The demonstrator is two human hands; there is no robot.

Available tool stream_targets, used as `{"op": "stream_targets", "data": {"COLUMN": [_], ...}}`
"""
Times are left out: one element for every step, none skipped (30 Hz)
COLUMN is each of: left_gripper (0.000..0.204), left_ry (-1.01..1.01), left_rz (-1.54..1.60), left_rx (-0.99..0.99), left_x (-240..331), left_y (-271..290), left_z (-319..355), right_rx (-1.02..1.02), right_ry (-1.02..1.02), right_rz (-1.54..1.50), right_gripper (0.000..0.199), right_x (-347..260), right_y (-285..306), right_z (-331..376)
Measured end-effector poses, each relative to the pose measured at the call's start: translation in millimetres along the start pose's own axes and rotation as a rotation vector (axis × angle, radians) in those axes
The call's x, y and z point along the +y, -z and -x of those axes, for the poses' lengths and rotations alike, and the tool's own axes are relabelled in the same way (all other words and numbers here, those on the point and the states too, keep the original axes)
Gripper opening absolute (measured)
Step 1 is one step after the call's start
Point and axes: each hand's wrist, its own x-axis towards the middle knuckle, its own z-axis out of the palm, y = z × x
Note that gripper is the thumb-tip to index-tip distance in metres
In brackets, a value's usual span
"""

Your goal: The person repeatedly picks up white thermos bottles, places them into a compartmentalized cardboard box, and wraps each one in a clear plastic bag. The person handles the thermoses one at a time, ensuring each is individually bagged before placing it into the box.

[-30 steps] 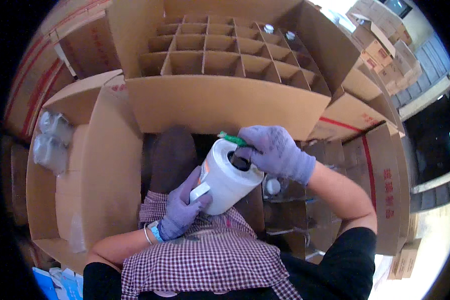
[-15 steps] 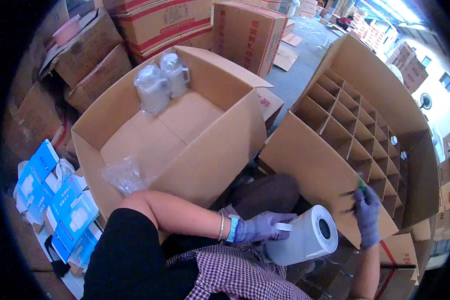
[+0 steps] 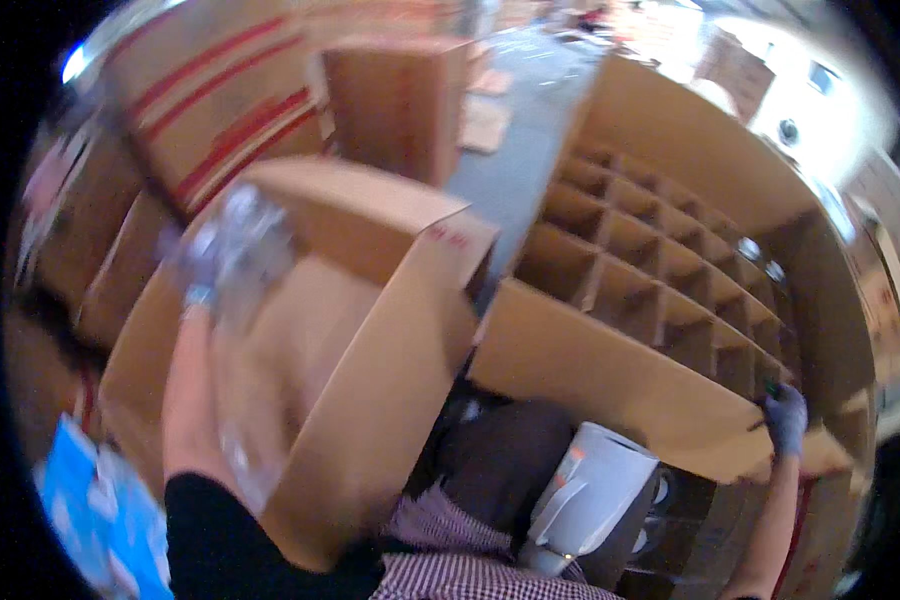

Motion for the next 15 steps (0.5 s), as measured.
{"op": "stream_targets", "data": {"left_gripper": [0.042,0.039,0.035,0.032,0.029,0.026,0.023,0.020,0.018,0.017,0.016,0.015,0.015,0.023,0.032], "left_ry": [0.029,0.057,0.078,0.088,0.092,0.093,0.087,0.074,0.060,0.018,-0.039,-0.130,-0.256,-0.223,-0.172], "left_rz": [-0.009,-0.011,0.002,0.018,0.046,0.095,0.159,0.282,0.438,0.715,1.088,1.463,1.152,1.300,1.443], "left_rx": [-0.087,-0.165,-0.203,-0.218,-0.223,-0.218,-0.207,-0.193,-0.176,-0.160,-0.190,-0.296,-0.059,-0.240,-0.435], "left_x": [-29,-59,-80,-94,-101,-103,-104,-104,-106,-110,-108,-100,17,57,102], "left_y": [-8,-16,-22,-20,-17,-17,-15,-17,-13,-5,7,19,70,133,186], "left_z": [-14,-19,-28,-36,-47,-56,-63,-68,-64,-62,-59,-55,-33,-1,24], "right_rx": [0.008,0.034,0.079,0.115,0.070,0.026,-0.018,0.052,0.122,0.191,0.243,0.296,0.342,0.334,0.315], "right_ry": [-0.050,-0.072,-0.051,-0.021,-0.068,-0.101,-0.118,-0.126,-0.114,-0.093,-0.032,0.034,0.061,0.109,0.216], "right_rz": [0.016,-0.040,-0.044,-0.056,-0.073,-0.077,-0.079,-0.090,-0.106,-0.128,-0.206,-0.285,-0.317,-0.456,-0.574], "right_gripper": [0.026,0.025,0.025,0.025,0.027,0.030,0.032,0.033,0.035,0.037,0.037,0.037,0.037,0.037,0.039], "right_x": [-8,-23,-21,-20,-21,-20,-23,-25,-30,-37,-45,-55,-59,-77,-97], "right_y": [-2,9,9,2,3,11,18,29,39,47,58,71,91,101,113], "right_z": [-5,-6,-10,-7,-3,1,7,16,22,25,26,28,44,47,54]}}
